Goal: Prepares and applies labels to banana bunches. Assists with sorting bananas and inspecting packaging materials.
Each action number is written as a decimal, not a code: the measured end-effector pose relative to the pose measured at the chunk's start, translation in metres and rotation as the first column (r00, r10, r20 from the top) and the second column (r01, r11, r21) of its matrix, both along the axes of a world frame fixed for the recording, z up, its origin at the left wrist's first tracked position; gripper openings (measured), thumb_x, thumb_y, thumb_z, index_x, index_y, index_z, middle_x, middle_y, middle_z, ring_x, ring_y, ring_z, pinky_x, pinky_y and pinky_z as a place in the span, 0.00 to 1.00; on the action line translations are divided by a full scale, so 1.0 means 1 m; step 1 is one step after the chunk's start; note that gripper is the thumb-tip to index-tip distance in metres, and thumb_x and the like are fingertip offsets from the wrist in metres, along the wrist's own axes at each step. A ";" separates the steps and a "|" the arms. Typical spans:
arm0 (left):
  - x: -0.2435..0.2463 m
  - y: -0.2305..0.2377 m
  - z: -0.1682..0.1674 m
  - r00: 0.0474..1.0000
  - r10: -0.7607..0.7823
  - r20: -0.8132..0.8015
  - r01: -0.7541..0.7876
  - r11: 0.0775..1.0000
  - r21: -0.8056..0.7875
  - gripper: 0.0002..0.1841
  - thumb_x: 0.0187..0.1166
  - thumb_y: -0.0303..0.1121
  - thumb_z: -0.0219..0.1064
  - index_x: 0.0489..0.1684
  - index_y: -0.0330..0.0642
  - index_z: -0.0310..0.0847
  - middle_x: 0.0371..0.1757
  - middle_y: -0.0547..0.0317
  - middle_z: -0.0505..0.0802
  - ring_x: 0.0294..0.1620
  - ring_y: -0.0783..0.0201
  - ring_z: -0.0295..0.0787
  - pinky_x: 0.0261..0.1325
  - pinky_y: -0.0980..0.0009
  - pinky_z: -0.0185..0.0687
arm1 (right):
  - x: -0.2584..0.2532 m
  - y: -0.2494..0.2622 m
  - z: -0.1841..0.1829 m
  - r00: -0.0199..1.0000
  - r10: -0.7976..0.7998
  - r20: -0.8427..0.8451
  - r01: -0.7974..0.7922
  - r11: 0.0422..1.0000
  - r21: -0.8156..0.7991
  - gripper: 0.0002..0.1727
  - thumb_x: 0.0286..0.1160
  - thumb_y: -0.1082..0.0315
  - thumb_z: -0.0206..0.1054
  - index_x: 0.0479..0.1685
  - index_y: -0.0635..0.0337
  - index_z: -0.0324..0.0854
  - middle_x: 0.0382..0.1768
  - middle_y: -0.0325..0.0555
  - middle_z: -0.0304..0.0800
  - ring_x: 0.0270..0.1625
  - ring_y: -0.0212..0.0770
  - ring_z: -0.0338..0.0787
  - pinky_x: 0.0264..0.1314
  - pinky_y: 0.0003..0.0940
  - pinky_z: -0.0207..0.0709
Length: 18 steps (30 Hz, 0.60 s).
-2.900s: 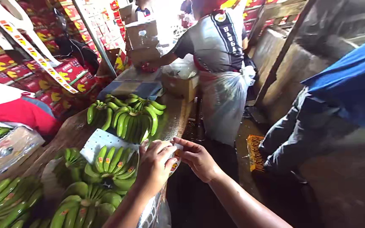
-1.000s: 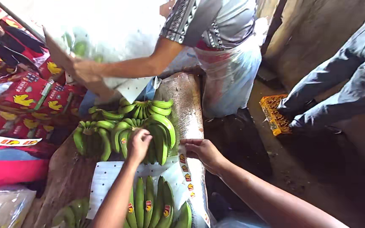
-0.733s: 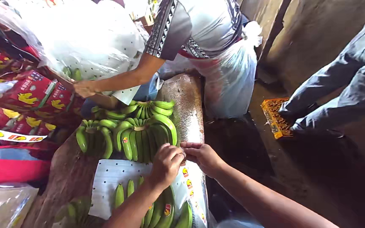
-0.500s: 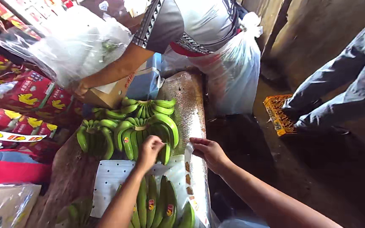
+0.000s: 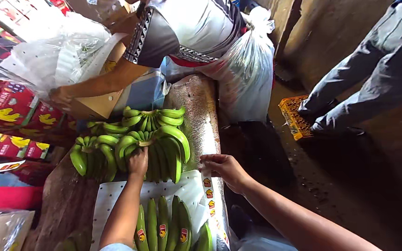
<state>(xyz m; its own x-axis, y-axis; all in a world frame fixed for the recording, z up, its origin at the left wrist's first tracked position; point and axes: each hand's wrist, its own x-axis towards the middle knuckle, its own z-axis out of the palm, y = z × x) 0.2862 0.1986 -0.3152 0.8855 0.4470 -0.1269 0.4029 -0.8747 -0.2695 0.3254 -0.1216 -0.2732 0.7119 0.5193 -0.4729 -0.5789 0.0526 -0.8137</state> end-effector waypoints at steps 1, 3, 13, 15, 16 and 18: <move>0.000 -0.014 0.014 1.000 0.006 -0.001 -0.006 0.995 -0.104 0.19 0.90 0.30 0.55 0.74 0.35 0.77 0.66 0.29 0.87 0.61 0.30 0.89 0.61 0.35 0.80 | 0.000 -0.001 0.000 1.000 -0.011 -0.016 0.011 1.000 0.004 0.11 0.83 0.77 0.62 0.58 0.70 0.84 0.45 0.48 0.92 0.37 0.35 0.93 0.43 0.29 0.88; -0.009 -0.047 0.034 0.965 -0.084 0.248 0.176 0.909 -0.378 0.14 0.84 0.31 0.65 0.57 0.30 0.86 0.59 0.33 0.91 0.57 0.38 0.92 0.62 0.41 0.83 | -0.001 -0.001 -0.001 0.998 -0.034 -0.044 0.034 0.999 0.010 0.12 0.83 0.77 0.61 0.59 0.70 0.83 0.47 0.49 0.91 0.38 0.35 0.93 0.43 0.29 0.88; -0.044 -0.157 0.034 0.496 -0.484 0.721 0.801 0.576 -0.165 0.06 0.73 0.35 0.74 0.30 0.45 0.93 0.41 0.57 0.96 0.47 0.60 0.94 0.62 0.63 0.86 | -0.013 0.007 -0.002 0.982 -0.094 -0.162 0.099 0.995 0.026 0.16 0.79 0.79 0.63 0.64 0.72 0.79 0.47 0.50 0.89 0.36 0.33 0.89 0.42 0.27 0.86; -0.046 -0.154 0.028 0.387 -0.500 0.775 0.840 0.538 -0.072 0.06 0.76 0.32 0.72 0.29 0.47 0.91 0.38 0.60 0.95 0.48 0.63 0.94 0.67 0.64 0.84 | -0.014 0.007 -0.005 0.968 -0.105 -0.227 0.116 0.993 0.036 0.17 0.78 0.81 0.62 0.65 0.72 0.78 0.48 0.50 0.88 0.35 0.33 0.88 0.41 0.26 0.84; -0.047 -0.152 0.026 0.375 -0.464 0.802 0.849 0.519 -0.097 0.06 0.76 0.32 0.72 0.29 0.46 0.91 0.38 0.59 0.95 0.49 0.64 0.94 0.68 0.66 0.83 | -0.013 0.007 -0.006 0.962 -0.117 -0.247 0.128 0.991 0.029 0.18 0.78 0.81 0.62 0.66 0.72 0.77 0.49 0.50 0.88 0.34 0.32 0.88 0.40 0.25 0.84; -0.050 -0.144 0.027 0.534 -0.279 0.798 0.794 0.489 -0.360 0.06 0.74 0.32 0.74 0.30 0.40 0.91 0.42 0.54 0.96 0.54 0.63 0.93 0.68 0.69 0.83 | -0.011 0.005 -0.011 0.954 -0.169 -0.247 0.175 0.985 0.001 0.20 0.78 0.82 0.61 0.69 0.72 0.75 0.51 0.52 0.87 0.35 0.32 0.88 0.39 0.25 0.85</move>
<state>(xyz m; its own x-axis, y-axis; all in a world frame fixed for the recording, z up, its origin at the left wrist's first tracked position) 0.2365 0.0548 -0.2883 0.8643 -0.1332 0.4850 -0.4017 -0.7631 0.5064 0.3148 -0.1167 -0.2841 0.6550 0.4118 -0.6336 -0.7410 0.1856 -0.6454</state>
